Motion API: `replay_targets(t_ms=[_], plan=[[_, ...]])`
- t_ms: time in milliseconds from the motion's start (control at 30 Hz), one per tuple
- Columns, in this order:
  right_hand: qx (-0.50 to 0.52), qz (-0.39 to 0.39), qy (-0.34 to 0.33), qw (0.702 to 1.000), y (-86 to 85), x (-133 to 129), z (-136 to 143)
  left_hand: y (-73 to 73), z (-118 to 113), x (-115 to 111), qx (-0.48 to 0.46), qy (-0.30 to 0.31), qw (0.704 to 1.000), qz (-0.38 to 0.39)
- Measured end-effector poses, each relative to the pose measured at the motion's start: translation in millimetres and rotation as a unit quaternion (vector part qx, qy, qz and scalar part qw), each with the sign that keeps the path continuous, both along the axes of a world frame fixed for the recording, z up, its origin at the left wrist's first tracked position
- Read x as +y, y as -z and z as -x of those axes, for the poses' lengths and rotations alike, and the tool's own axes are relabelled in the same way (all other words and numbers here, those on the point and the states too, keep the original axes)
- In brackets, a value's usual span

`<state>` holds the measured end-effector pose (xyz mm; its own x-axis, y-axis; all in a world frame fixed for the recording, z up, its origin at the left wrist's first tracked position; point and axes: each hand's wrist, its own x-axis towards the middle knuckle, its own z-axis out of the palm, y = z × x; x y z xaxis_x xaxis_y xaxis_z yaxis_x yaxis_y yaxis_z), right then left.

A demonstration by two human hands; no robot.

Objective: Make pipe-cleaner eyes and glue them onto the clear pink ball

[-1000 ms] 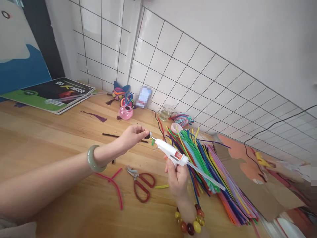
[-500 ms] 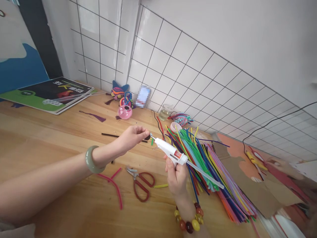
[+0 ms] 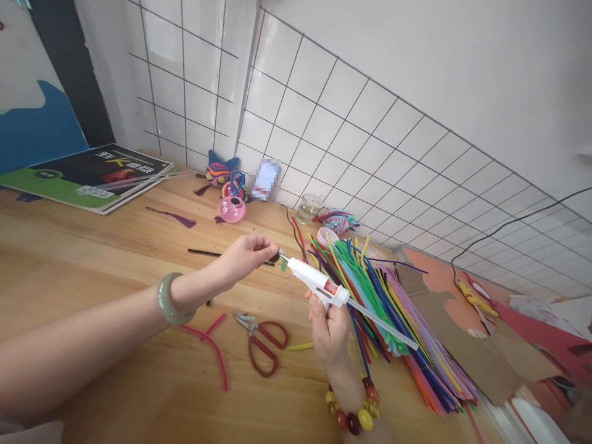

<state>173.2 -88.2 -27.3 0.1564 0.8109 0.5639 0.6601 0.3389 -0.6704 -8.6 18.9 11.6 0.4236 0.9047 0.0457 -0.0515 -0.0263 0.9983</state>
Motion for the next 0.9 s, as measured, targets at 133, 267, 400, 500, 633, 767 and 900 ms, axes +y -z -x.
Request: replay_targets(t_ms=[133, 267, 400, 500, 633, 767, 900], plan=[[-0.001, 0.003, 0.005, 1.0, 0.9, 0.0, -0.6, 0.2, 0.5, 0.7, -0.004, 0.001, 1.0, 0.0], [-0.011, 0.003, 0.005, 1.0, 0.7, -0.5, -0.8, 1.5, 1.1, 2.8, -0.004, -0.006, 1.0, -0.002], [-0.01, 0.003, 0.006, 1.0, 0.5, -0.7, -0.3, 1.6, 1.0, 2.9, 0.002, 0.001, 1.0, -0.007], [-0.013, 0.003, 0.01, 1.0, 0.2, -0.4, -0.2, 0.9, 1.0, 2.0, 0.001, 0.011, 1.0, -0.005], [-0.024, -0.003, 0.011, 1.0, -0.6, -0.2, -0.7, 2.2, 1.5, 2.7, 0.005, 0.002, 1.0, -0.008], [-0.033, -0.002, 0.014, 0.999, -0.9, -0.5, -0.9, 3.9, 0.9, 4.1, 0.005, -0.003, 1.0, -0.006], [-0.022, 0.005, 0.015, 1.0, 0.9, -0.5, -0.7, 3.6, -0.1, 3.4, 0.004, 0.009, 1.0, -0.008]])
